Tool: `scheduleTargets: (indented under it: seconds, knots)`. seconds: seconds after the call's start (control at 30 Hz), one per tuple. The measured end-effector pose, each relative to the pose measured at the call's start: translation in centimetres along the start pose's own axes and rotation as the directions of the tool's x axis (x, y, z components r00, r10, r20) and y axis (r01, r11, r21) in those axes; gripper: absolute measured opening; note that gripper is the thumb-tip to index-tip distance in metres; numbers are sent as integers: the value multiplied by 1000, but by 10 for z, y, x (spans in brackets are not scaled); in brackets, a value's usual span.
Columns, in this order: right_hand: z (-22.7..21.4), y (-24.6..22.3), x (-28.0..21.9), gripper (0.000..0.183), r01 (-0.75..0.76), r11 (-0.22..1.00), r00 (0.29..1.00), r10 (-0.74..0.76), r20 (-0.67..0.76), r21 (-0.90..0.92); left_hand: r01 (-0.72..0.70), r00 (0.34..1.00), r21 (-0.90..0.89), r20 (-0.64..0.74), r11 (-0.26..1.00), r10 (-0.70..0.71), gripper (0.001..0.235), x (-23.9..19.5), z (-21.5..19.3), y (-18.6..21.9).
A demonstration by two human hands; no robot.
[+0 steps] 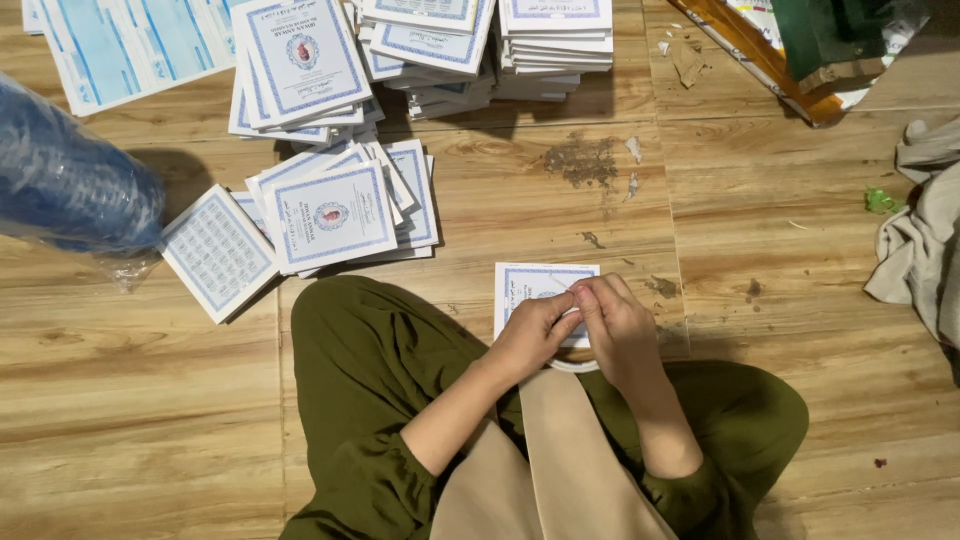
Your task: Applying double-sided tape to the back of printed cards
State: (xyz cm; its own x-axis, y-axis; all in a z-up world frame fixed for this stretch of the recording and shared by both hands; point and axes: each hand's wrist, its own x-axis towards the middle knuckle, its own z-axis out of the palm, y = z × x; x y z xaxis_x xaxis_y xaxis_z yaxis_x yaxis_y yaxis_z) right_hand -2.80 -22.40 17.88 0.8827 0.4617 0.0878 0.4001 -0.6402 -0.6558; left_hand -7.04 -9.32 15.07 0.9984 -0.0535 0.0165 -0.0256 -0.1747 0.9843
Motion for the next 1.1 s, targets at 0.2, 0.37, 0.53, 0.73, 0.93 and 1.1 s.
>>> scheduleTargets:
  seconds: [0.2, 0.37, 0.53, 0.73, 0.93, 1.1]
  knots:
    - [15, 7, 2, 21, -144, 912, 988, 156, 0, 383, 140, 955, -243, -222, 960, -195, 16, -3, 7, -21]
    - [38, 36, 12, 14, -273, 844, 962, 235, 138, 463, 361, 906, -177, -166, 915, -390, 30, -1, -27, -49]
    - [53, 58, 48, 28, -460, 878, 851, 392, 350, 135, 577, 814, 191, -223, 794, -537, 23, 26, -54, -134]
    - [90, 64, 67, 17, -475, 880, 780, 431, 454, -19, 599, 797, 189, -237, 778, -556, 17, 43, -52, -185]
    - [138, 99, 77, 11, -420, 899, 858, 349, 376, 125, 579, 801, 108, -260, 808, -539, 16, 41, -53, -200]
    - [144, 91, 75, 9, -294, 946, 948, 270, 168, 136, 594, 790, 46, -219, 803, -572, 21, 42, -57, -191]
